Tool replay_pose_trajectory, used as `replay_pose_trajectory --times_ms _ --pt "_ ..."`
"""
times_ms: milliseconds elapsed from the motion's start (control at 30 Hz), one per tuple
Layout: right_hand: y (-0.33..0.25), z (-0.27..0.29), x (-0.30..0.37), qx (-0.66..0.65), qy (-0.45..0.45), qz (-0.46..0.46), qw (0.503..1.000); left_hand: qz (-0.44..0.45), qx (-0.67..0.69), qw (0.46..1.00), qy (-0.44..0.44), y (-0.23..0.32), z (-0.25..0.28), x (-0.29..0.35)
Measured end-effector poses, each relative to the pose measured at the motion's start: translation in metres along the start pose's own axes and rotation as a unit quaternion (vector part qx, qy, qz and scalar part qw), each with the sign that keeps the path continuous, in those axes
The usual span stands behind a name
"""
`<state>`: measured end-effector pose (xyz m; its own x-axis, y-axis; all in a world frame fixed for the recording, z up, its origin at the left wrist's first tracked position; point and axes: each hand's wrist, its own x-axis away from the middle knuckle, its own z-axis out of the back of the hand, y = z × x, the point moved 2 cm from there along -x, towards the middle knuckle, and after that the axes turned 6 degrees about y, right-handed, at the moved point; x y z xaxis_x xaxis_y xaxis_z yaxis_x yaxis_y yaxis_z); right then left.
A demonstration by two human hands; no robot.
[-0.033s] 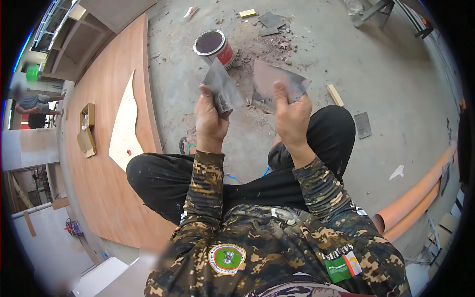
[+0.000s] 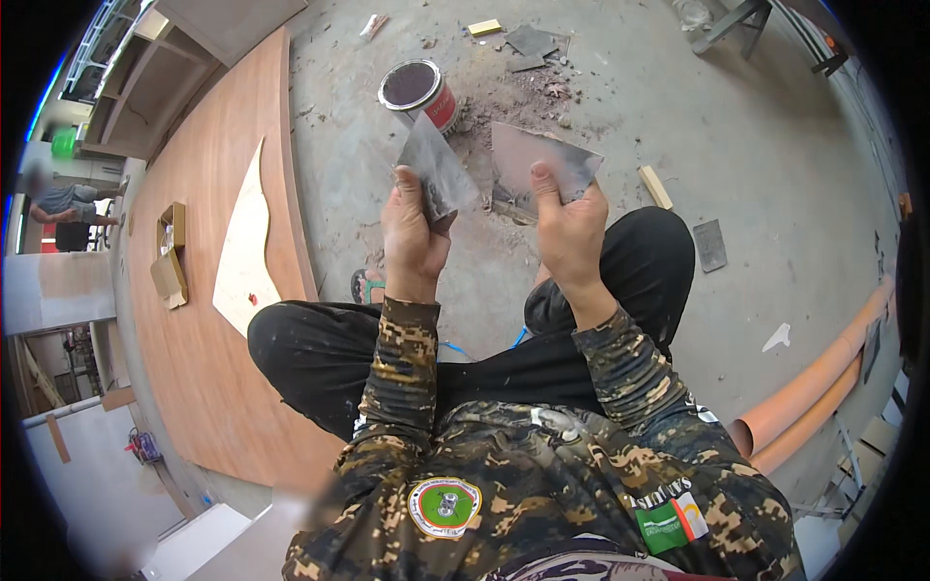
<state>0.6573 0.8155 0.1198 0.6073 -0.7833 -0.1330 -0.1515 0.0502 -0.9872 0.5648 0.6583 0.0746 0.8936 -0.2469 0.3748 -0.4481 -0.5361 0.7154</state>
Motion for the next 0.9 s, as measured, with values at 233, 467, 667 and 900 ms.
replay_pose_trajectory --times_ms 233,467,667,900 --pt "0.007 -0.002 0.005 -0.028 -0.020 0.059 0.998 -0.075 -0.047 0.995 -0.044 0.000 -0.036 0.028" --pt "0.008 0.000 0.011 0.001 -0.068 0.109 0.992 -0.118 -0.020 0.992 -0.029 -0.004 -0.036 0.033" --pt "0.001 0.007 0.004 0.154 -0.188 0.099 0.965 -0.169 -0.082 0.981 -0.046 0.003 -0.025 0.028" --pt "-0.015 0.014 -0.014 0.190 -0.396 0.000 0.898 -0.179 -0.279 0.934 -0.135 0.019 -0.015 0.024"
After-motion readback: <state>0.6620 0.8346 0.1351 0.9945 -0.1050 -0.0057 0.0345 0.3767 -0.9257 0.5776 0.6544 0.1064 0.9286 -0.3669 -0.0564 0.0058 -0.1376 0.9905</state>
